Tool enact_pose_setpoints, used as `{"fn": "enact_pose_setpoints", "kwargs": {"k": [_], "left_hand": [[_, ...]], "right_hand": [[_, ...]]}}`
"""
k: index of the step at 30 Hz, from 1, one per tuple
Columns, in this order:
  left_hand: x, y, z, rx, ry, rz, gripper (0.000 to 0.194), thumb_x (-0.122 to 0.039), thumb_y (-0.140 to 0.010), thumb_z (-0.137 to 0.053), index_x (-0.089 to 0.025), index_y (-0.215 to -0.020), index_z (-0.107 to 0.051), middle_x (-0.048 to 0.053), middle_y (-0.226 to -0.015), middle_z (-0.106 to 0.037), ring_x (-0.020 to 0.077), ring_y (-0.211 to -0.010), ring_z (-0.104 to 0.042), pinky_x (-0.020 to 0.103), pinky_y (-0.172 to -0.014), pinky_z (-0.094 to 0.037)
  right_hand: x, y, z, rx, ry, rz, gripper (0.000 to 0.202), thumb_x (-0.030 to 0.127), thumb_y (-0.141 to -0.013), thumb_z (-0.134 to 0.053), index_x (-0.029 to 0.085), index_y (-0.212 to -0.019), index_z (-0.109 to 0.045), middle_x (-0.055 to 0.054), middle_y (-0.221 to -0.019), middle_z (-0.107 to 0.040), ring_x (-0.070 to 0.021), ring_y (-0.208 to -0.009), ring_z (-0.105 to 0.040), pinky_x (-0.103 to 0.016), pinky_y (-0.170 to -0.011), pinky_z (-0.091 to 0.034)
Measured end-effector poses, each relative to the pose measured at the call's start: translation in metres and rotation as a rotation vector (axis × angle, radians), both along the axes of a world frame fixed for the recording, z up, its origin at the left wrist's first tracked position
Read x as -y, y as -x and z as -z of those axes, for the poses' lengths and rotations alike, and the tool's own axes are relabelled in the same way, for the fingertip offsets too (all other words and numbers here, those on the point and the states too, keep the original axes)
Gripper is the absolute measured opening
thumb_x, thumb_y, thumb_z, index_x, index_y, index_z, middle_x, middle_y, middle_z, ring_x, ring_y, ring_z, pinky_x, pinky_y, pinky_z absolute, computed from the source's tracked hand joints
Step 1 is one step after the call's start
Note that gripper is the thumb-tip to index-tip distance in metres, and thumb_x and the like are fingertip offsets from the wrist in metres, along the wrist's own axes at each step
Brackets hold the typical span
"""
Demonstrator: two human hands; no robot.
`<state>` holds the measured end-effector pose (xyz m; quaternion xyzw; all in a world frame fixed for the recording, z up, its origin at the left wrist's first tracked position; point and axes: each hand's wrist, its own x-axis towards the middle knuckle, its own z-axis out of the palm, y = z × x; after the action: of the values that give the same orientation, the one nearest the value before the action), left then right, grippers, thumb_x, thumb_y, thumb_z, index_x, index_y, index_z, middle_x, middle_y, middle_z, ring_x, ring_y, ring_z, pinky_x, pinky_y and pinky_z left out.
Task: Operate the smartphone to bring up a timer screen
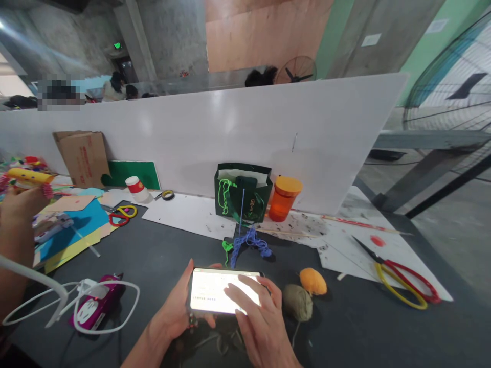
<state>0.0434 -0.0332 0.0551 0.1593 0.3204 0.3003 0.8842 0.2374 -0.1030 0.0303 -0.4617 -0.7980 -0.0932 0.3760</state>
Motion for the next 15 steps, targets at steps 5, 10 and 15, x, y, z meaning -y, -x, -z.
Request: {"fn": "enact_pose_setpoints", "kwargs": {"k": [5,10,15], "left_hand": [[-0.0011,-0.0011,0.0009,0.000,-0.005,-0.002,0.066,-0.055,-0.094,-0.032,-0.004,-0.128,-0.056,0.023,-0.111,-0.073,0.0274,-0.069,-0.074,0.032,-0.038,-0.059],[-0.0021,-0.0011,0.0029,0.010,-0.006,0.013,0.066,-0.055,-0.094,-0.031,-0.004,-0.127,-0.056,0.024,-0.112,-0.072,0.0283,-0.070,-0.074,0.032,-0.039,-0.059],[-0.0008,-0.0006,0.0053,0.018,-0.018,0.010,0.067,-0.056,-0.093,-0.032,-0.004,-0.127,-0.057,0.023,-0.112,-0.073,0.0259,-0.065,-0.073,0.031,-0.039,-0.059]], "right_hand": [[-0.0013,0.0022,-0.0012,-0.024,-0.001,0.033,0.042,0.005,-0.090,-0.043,0.015,-0.129,-0.055,-0.010,-0.118,-0.066,-0.0259,-0.116,-0.051,-0.045,-0.097,-0.033],[0.0012,0.0024,-0.0012,-0.045,-0.009,0.041,0.044,0.005,-0.090,-0.042,0.017,-0.131,-0.053,-0.011,-0.121,-0.064,-0.0264,-0.114,-0.052,-0.046,-0.096,-0.035],[0.0018,0.0009,0.0021,-0.060,0.008,0.022,0.046,0.003,-0.089,-0.043,0.016,-0.132,-0.053,-0.010,-0.122,-0.063,-0.0265,-0.116,-0.052,-0.046,-0.097,-0.034]]}}
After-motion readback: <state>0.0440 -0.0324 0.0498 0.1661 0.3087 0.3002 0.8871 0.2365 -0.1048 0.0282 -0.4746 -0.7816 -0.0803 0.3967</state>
